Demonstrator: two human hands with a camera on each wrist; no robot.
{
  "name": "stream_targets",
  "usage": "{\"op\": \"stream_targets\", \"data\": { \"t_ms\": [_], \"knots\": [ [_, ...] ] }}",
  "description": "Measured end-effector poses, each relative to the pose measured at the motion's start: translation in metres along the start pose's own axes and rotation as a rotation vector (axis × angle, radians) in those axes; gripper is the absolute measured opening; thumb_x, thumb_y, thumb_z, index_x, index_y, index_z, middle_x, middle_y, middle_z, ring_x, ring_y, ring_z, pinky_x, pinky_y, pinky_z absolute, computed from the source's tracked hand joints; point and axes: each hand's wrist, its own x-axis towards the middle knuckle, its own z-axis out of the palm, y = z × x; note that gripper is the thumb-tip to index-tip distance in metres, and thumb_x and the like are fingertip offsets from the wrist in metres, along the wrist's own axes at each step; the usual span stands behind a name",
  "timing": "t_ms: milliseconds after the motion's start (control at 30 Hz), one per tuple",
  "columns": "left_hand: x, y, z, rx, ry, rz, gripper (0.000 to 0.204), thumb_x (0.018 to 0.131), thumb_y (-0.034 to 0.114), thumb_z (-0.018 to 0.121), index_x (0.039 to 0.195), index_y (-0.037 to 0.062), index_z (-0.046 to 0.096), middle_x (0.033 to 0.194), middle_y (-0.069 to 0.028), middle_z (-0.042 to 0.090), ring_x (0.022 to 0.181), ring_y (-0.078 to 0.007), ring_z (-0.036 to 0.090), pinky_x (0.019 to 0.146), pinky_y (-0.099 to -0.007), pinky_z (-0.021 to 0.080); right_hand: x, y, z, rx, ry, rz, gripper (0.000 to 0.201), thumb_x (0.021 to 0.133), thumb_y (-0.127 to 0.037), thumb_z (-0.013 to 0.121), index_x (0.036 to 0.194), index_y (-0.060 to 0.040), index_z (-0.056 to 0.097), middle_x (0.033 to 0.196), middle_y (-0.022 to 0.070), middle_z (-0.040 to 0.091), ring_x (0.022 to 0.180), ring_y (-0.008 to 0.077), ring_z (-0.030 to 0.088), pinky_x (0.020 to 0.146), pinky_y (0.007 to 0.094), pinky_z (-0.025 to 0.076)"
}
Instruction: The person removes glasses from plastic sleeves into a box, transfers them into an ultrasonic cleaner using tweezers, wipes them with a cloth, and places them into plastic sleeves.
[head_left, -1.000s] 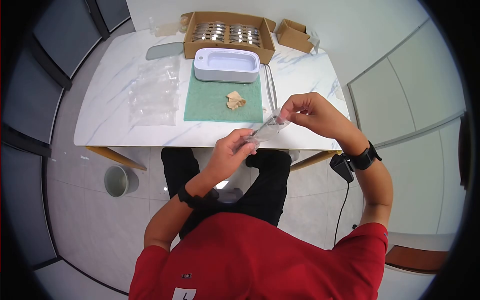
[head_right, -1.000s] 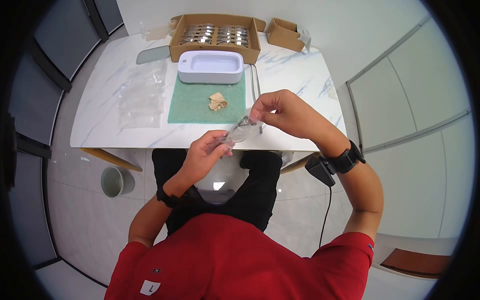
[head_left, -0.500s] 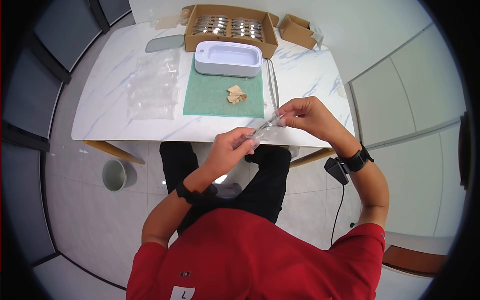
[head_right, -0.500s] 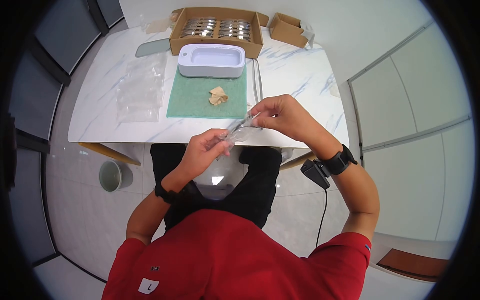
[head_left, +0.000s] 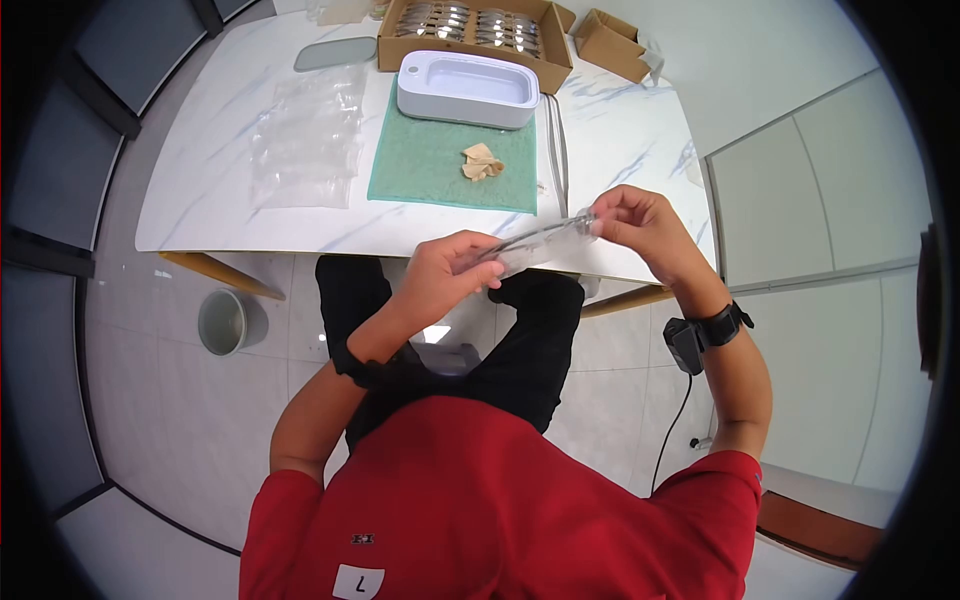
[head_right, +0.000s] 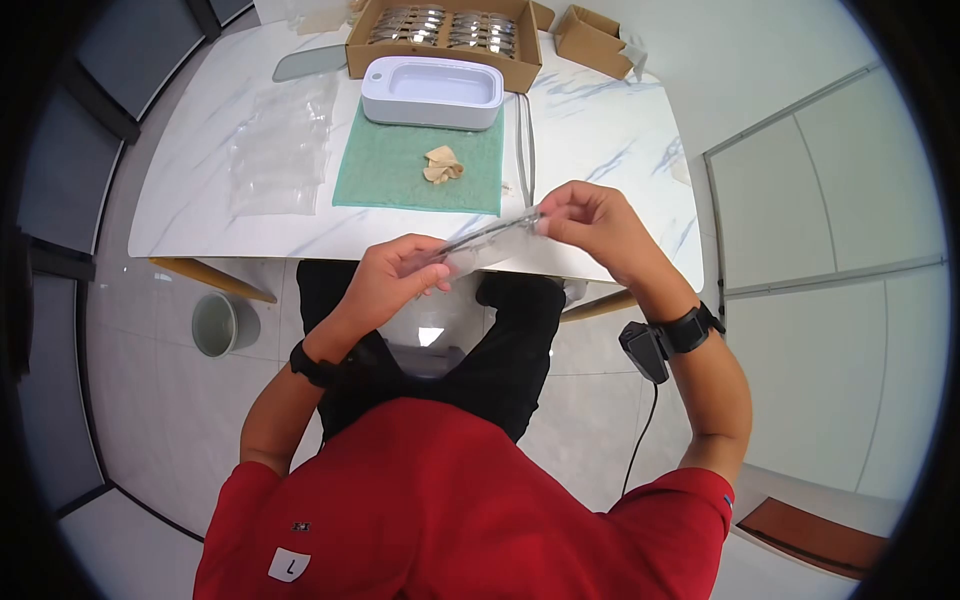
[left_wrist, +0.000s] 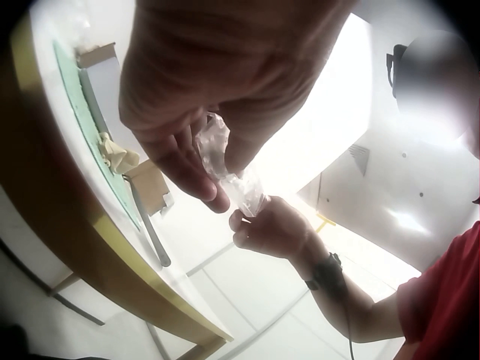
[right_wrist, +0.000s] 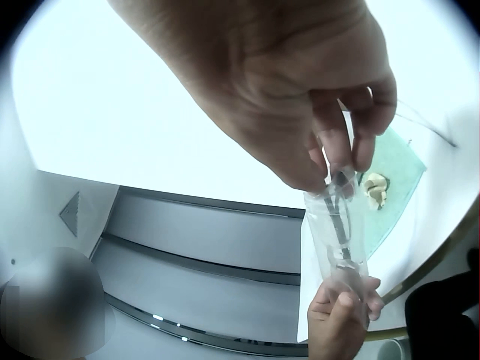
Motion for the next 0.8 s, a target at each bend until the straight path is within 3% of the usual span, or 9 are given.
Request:
{"op": "stream_targets", "data": {
  "t_ms": [67, 200, 333, 500, 567, 733, 800],
  "knots": [
    [-0.001, -0.002, -0.002, -0.006, 0.03, 0.007, 0.027, 0.092, 0.008, 0.066, 0.117, -0.0025, 0.064, 0.094, -0.0067, 0.071, 0.079, -0.0101, 0.067, 0.07, -0.0236, 0.053, 0.001, 0.005, -0.005, 0.109, 0.053, -0.049, 0.016, 0.083, -0.004, 0.072, 0.098, -0.003, 0.067, 0.087, 0.0017, 0.069, 0.081, 0.0076, 0.062, 0.077, 0.0226, 0.047],
    [-0.009, 0.0, -0.013, 0.05, 0.088, 0.007, 0.02, 0.094, 0.008, 0.063, 0.11, -0.0023, 0.066, 0.093, -0.0072, 0.072, 0.076, -0.011, 0.068, 0.069, -0.0227, 0.052, 0.0, 0.007, -0.004, 0.2, 0.134, 0.05, 0.015, 0.083, -0.01, 0.07, 0.097, -0.0072, 0.064, 0.089, 0.0022, 0.069, 0.081, 0.0077, 0.062, 0.073, 0.0216, 0.045],
    [-0.036, 0.018, -0.042, 0.159, 0.147, 0.036, 0.015, 0.093, 0.006, 0.061, 0.103, -0.0025, 0.068, 0.087, -0.007, 0.072, 0.073, -0.0095, 0.067, 0.068, -0.0214, 0.051, 0.008, 0.008, -0.004, 0.286, 0.168, 0.036, 0.011, 0.087, -0.01, 0.065, 0.097, -0.0078, 0.062, 0.087, 0.0053, 0.07, 0.081, 0.0113, 0.067, 0.069, 0.0218, 0.049],
    [-0.082, 0.053, -0.116, 0.31, 0.226, 0.02, 0.015, 0.093, 0.008, 0.063, 0.103, -0.0022, 0.068, 0.086, -0.0071, 0.072, 0.07, -0.0092, 0.065, 0.067, -0.0222, 0.052, 0.024, 0.003, -0.006, 0.366, 0.14, -0.006, 0.008, 0.09, -0.007, 0.06, 0.097, -0.0055, 0.061, 0.09, 0.0084, 0.07, 0.08, 0.014, 0.069, 0.067, 0.022, 0.052],
    [-0.092, 0.072, -0.145, 0.454, 0.286, -0.129, 0.015, 0.095, 0.009, 0.061, 0.103, -0.0018, 0.068, 0.088, -0.0068, 0.071, 0.071, -0.0093, 0.064, 0.065, -0.0223, 0.05, 0.031, 0.002, -0.006, 0.379, 0.133, -0.029, 0.009, 0.09, -0.007, 0.06, 0.099, -0.005, 0.061, 0.092, 0.0096, 0.07, 0.08, 0.0146, 0.069, 0.067, 0.022, 0.053],
    [-0.089, 0.062, -0.218, 0.479, 0.333, -0.127, 0.017, 0.095, 0.012, 0.062, 0.103, -0.0034, 0.066, 0.086, -0.0071, 0.069, 0.068, -0.0095, 0.062, 0.067, -0.0234, 0.05, 0.05, -0.004, -0.008, 0.415, 0.119, -0.05, 0.01, 0.091, -0.009, 0.061, 0.1, -0.0057, 0.06, 0.095, 0.0088, 0.069, 0.083, 0.0146, 0.069, 0.07, 0.0227, 0.052],
    [-0.08, 0.057, -0.236, 0.623, 0.368, -0.118, 0.02, 0.094, 0.015, 0.062, 0.101, -0.003, 0.066, 0.082, -0.0072, 0.069, 0.066, -0.01, 0.062, 0.066, -0.0247, 0.05, 0.059, -0.009, -0.02, 0.424, 0.158, -0.065, 0.01, 0.091, -0.01, 0.061, 0.1, -0.006, 0.06, 0.096, 0.0081, 0.069, 0.084, 0.0144, 0.068, 0.071, 0.023, 0.052]
  ]
}}
